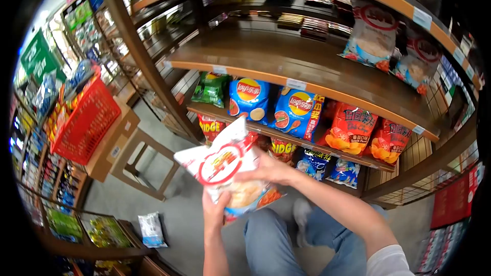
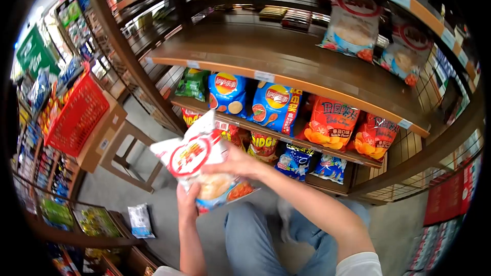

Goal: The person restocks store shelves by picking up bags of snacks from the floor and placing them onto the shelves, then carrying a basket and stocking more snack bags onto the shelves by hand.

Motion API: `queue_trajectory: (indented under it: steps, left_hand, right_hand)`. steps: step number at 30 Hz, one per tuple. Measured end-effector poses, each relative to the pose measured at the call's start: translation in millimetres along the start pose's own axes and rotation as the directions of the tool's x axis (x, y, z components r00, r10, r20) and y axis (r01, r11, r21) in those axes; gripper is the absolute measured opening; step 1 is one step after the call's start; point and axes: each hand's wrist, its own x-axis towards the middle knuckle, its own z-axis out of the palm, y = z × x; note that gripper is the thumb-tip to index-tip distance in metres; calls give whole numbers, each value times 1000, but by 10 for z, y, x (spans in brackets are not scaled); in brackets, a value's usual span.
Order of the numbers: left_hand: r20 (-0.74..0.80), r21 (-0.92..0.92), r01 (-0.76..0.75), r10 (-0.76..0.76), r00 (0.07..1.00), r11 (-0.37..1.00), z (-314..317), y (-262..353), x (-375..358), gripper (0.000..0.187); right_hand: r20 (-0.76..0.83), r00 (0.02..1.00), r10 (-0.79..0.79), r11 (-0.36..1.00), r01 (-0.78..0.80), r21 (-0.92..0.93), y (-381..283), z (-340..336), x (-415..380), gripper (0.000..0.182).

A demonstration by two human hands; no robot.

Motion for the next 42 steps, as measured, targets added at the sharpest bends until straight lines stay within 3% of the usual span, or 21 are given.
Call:
queue_trajectory:
  steps: [4,6,7,8,10,12,14,16,17,18,20,22,24,25,26,27,28,33,38,41,42]
  left_hand:
    - [-194,127,93,-67,979,988,-232,245,-428,66]
    - [-160,145,-54,78,984,988,-26,385,-507,68]
    - [-127,231,-63,94,987,971,-25,398,-551,71]
    - [-143,223,-36,69,987,974,22,362,-629,71]
    - [9,302,-98,100,995,948,262,350,-587,75]
    - [93,163,-120,106,990,979,520,263,-578,76]
    - [170,46,-113,104,980,993,794,272,-606,70]
    - [278,95,-62,33,960,994,1003,481,-569,67]
    - [358,201,-170,89,929,965,1094,638,-501,68]
    - [374,185,-182,102,922,966,1201,756,-450,68]
    - [446,285,-341,191,874,896,1385,1072,-362,65]
    - [567,448,-645,361,740,619,1525,1356,-317,61]
    - [645,532,-669,264,718,520,1547,1463,-168,67]
    - [654,535,-692,281,702,484,1571,1428,-76,67]
    - [641,523,-714,338,690,466,1554,1370,37,54]
    - [627,509,-735,393,673,447,1608,1422,111,43]
    - [650,538,-818,517,556,204,1813,1506,124,45]
    - [713,443,-840,444,542,314,2444,1601,443,37]
    - [711,448,-838,444,545,310,2837,1491,607,32]
    - [638,538,-761,415,649,362,2705,1218,506,45]
    - [635,536,-757,413,653,373,2640,1120,505,40]
  right_hand:
    - [204,973,106,986,-77,-145,252,129,-69,99]
    - [223,974,39,989,-5,-151,311,161,-289,97]
    - [237,971,26,1000,-26,-3,326,175,-376,95]
    - [236,970,54,998,-56,3,295,138,-530,95]
    - [164,907,388,905,-409,120,-58,-4,-823,88]
    - [103,922,373,921,-381,76,-24,-177,-1027,83]
    - [3,1000,4,998,-4,-68,-93,-306,-1234,79]
    - [16,1000,-5,988,7,-153,-540,-413,-1344,77]
    - [-64,998,-12,988,2,-154,-711,-456,-1403,79]
    - [14,987,-163,936,159,-314,-952,-508,-1409,83]
    - [73,959,-273,726,255,-639,-1458,-572,-1492,84]
    - [-41,948,-316,753,224,-619,-1799,-594,-1589,83]
    - [-50,925,-376,710,253,-657,-1999,-724,-1643,81]
    - [63,847,-527,534,388,-751,-2075,-791,-1642,81]
    - [188,737,-649,324,491,-808,-2130,-882,-1605,80]
    - [249,676,-693,259,556,-790,-2105,-1019,-1578,77]
    - [233,676,-699,233,524,-819,-2157,-1019,-1638,74]
    - [127,573,-810,208,483,-850,-2152,-1314,-1746,79]
    - [-53,579,-814,321,370,-872,-2065,-1564,-1812,82]
    - [-131,569,-812,347,289,-892,-1897,-1620,-1777,72]
    - [-167,562,-810,347,230,-909,-1876,-1586,-1775,69]
